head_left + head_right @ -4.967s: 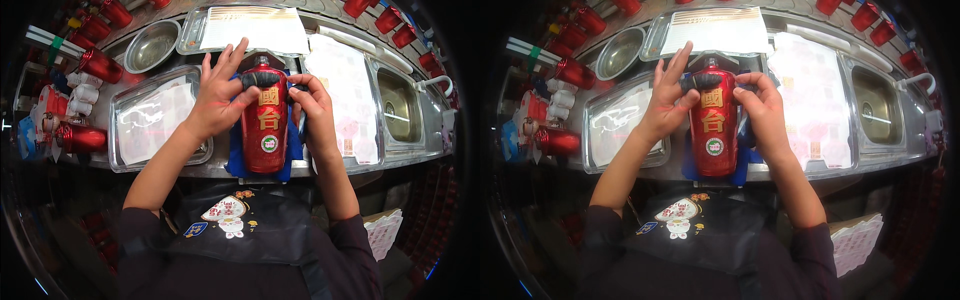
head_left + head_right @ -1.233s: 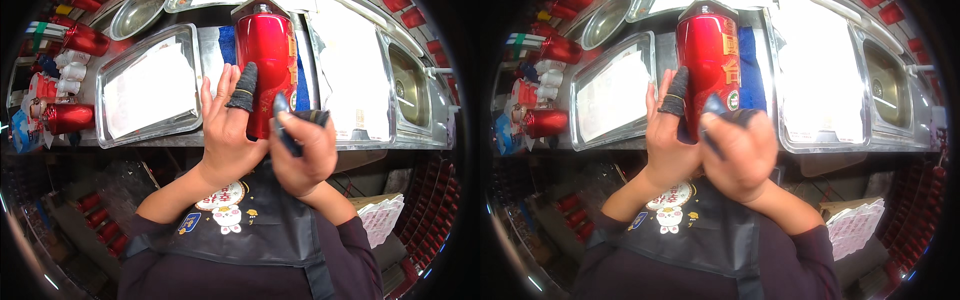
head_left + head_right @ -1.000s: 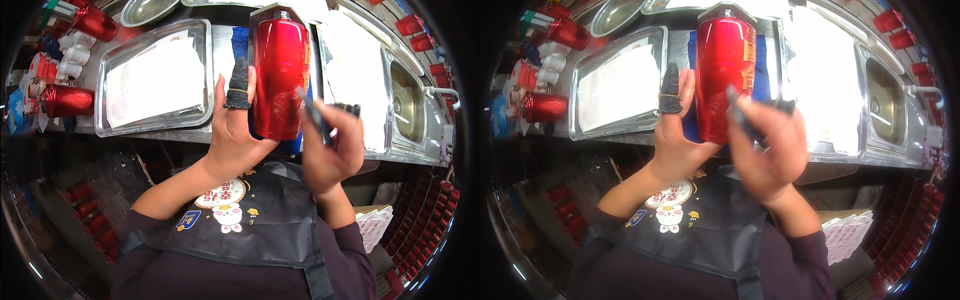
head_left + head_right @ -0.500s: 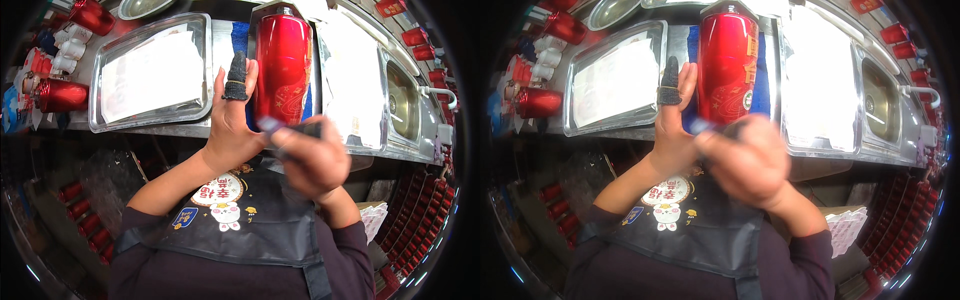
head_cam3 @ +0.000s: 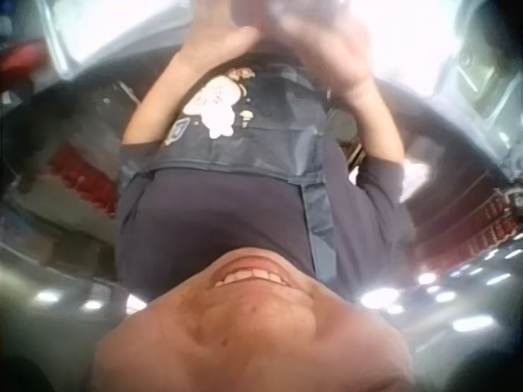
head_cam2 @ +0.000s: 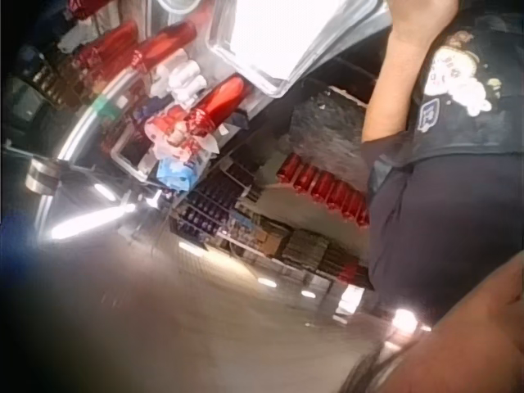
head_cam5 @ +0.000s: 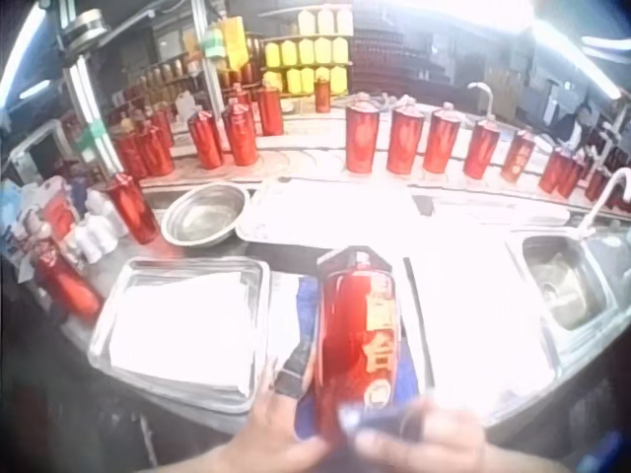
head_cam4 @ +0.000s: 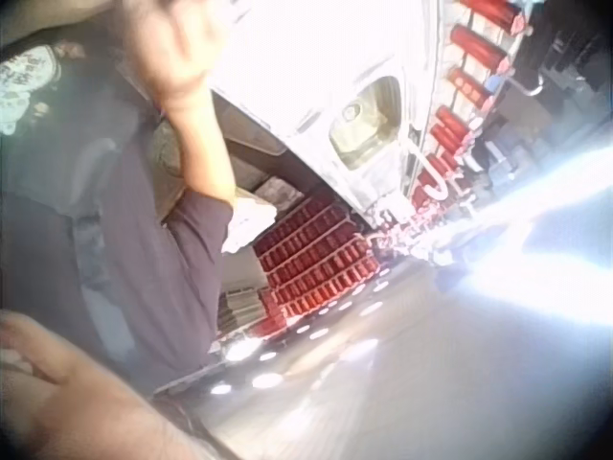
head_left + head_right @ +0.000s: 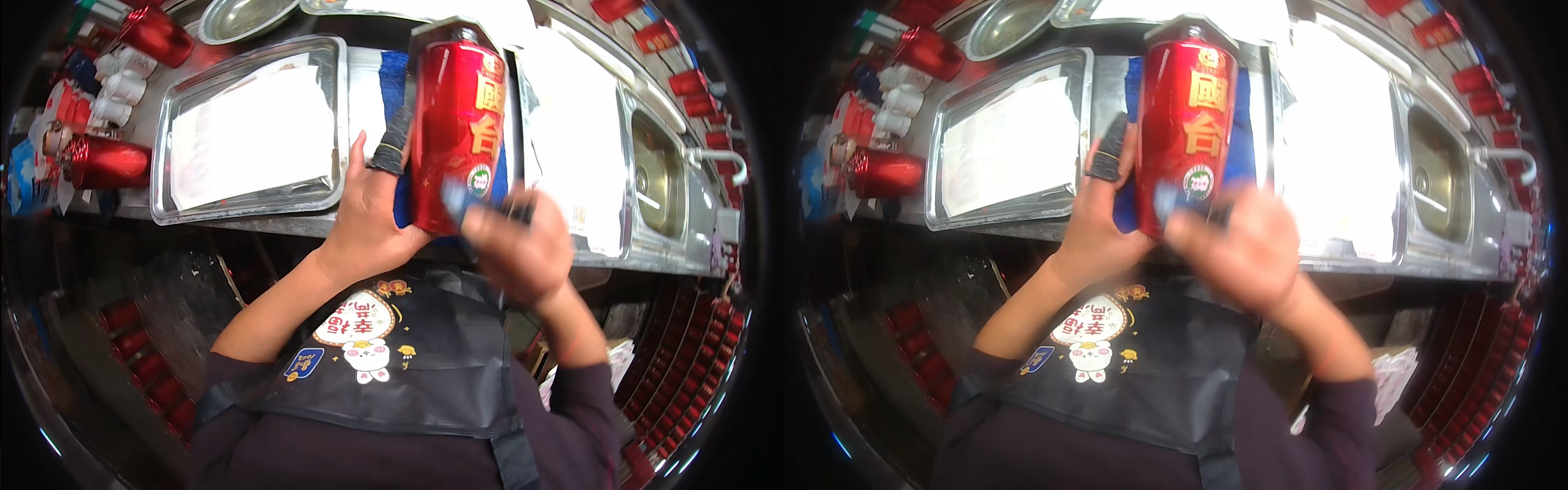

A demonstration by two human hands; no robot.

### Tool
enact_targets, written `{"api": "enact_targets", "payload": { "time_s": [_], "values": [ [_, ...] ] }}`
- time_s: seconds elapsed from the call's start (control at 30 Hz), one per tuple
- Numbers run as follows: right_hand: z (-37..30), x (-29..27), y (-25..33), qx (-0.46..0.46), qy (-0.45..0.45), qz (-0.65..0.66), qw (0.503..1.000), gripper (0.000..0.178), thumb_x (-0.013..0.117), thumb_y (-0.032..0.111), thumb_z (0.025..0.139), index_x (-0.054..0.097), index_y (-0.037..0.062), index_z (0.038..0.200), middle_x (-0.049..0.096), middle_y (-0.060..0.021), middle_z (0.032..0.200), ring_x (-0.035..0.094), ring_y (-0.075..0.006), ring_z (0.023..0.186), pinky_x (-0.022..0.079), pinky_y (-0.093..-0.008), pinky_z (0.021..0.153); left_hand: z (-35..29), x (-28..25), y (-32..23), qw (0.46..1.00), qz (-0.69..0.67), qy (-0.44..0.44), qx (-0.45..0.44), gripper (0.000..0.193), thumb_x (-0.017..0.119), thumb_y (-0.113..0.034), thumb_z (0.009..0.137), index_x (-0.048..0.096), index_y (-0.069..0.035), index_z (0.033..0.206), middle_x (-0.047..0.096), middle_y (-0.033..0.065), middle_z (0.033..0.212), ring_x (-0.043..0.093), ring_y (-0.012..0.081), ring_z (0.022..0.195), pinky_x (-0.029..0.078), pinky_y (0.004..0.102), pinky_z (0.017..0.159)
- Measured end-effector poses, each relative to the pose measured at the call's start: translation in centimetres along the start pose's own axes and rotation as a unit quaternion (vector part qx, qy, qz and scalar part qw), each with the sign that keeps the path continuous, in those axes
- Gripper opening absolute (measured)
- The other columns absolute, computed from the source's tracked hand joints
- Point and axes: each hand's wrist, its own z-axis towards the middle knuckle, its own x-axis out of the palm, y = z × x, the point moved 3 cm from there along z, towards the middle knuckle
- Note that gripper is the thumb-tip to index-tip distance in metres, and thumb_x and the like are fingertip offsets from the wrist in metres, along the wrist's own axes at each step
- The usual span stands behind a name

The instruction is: The person picks up red cylindrical containers, places them on a blue cloth, and applies paper labels to their sides. They smooth the labels with their fingers and a small tool, then place the labeled containers on a nearby surface. The process repeats for multiple containers.

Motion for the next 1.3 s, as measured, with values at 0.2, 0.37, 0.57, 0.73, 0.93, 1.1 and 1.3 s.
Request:
{"api": "enact_targets", "payload": {
  "time_s": [0.2, 0.37, 0.57, 0.73, 0.93, 1.1, 1.3],
  "values": [
    [5.2, 1.6, -4.2, 0.362, -0.077, 0.169, 0.914, 0.016, 0.078, 0.004, 0.082, 0.066, 0.0024, 0.093, 0.067, -0.0033, 0.079, 0.060, -0.0065, 0.074, 0.050, -0.0239, 0.068, -0.1, -0.4, 0.8, 0.994, -0.048, 0.075, -0.064, 0.091, 0.086, -0.042, 0.070, 0.045, 0.005, 0.136, 0.055, 0.0246, 0.135, 0.045, 0.0432, 0.135, 0.013, 0.0643, 0.117],
    [0.5, 0.3, -1.9, 0.051, -0.032, -0.006, 0.998, 0.028, 0.076, -0.005, 0.070, 0.073, 0.0081, 0.095, 0.066, -0.0060, 0.081, 0.061, -0.0198, 0.068, 0.050, -0.0329, 0.063, 0.8, -1.4, -0.2, 0.997, 0.014, 0.081, -0.008, 0.103, 0.073, -0.073, 0.070, 0.049, -0.008, 0.146, 0.026, 0.0306, 0.158, 0.026, 0.0466, 0.147, 0.009, 0.0656, 0.116],
    [-1.2, -0.9, -2.4, 0.527, -0.152, 0.374, 0.748, 0.018, 0.069, 0.007, 0.094, 0.061, -0.0004, 0.108, 0.066, -0.0015, 0.092, 0.061, -0.0064, 0.080, 0.051, -0.0215, 0.070, 3.7, -2.3, -0.3, 0.983, 0.154, 0.051, 0.084, 0.069, 0.057, -0.071, 0.086, 0.072, -0.013, 0.121, 0.027, 0.0303, 0.158, 0.026, 0.0505, 0.145, 0.010, 0.0695, 0.113],
    [-4.6, -1.6, -4.2, 0.578, -0.128, 0.508, 0.625, 0.012, 0.059, 0.014, 0.093, 0.061, 0.0031, 0.095, 0.063, -0.0005, 0.083, 0.059, -0.0057, 0.071, 0.048, -0.0205, 0.062, 6.1, -2.4, -1.8, 0.958, 0.229, 0.066, 0.159, 0.057, 0.060, -0.066, 0.087, 0.076, -0.017, 0.111, 0.030, 0.0257, 0.159, 0.027, 0.0502, 0.144, 0.009, 0.0704, 0.112],
    [-2.5, -0.9, -2.0, 0.520, -0.143, 0.298, 0.788, 0.008, 0.062, 0.005, 0.092, 0.064, -0.0003, 0.097, 0.060, 0.0029, 0.079, 0.047, 0.0002, 0.062, 0.037, -0.0163, 0.056, 6.1, -2.3, -2.6, 0.943, 0.264, 0.107, 0.172, 0.049, 0.061, -0.059, 0.089, 0.075, -0.023, 0.119, 0.031, 0.0204, 0.161, 0.025, 0.0489, 0.146, 0.010, 0.0707, 0.112],
    [-2.1, 0.0, -0.9, 0.409, -0.107, 0.195, 0.885, 0.029, 0.063, -0.001, 0.088, 0.065, -0.0028, 0.117, 0.061, 0.0002, 0.082, 0.041, -0.0004, 0.057, 0.034, -0.0182, 0.052, 5.0, -2.2, -2.6, 0.946, 0.250, 0.106, 0.175, 0.049, 0.055, -0.060, 0.092, 0.076, -0.023, 0.117, 0.030, 0.0196, 0.161, 0.025, 0.0489, 0.146, 0.009, 0.0714, 0.111],
    [-1.3, 1.2, -0.1, 0.307, -0.038, 0.104, 0.945, 0.033, 0.065, 0.000, 0.085, 0.064, -0.0024, 0.118, 0.070, -0.0212, 0.105, 0.071, -0.0302, 0.072, 0.053, -0.0336, 0.062, 2.8, -2.7, -0.9, 0.961, 0.228, 0.083, 0.129, 0.044, 0.059, -0.059, 0.091, 0.078, -0.024, 0.109, 0.028, 0.0248, 0.160, 0.024, 0.0480, 0.147, 0.004, 0.0697, 0.112]
  ]
}}
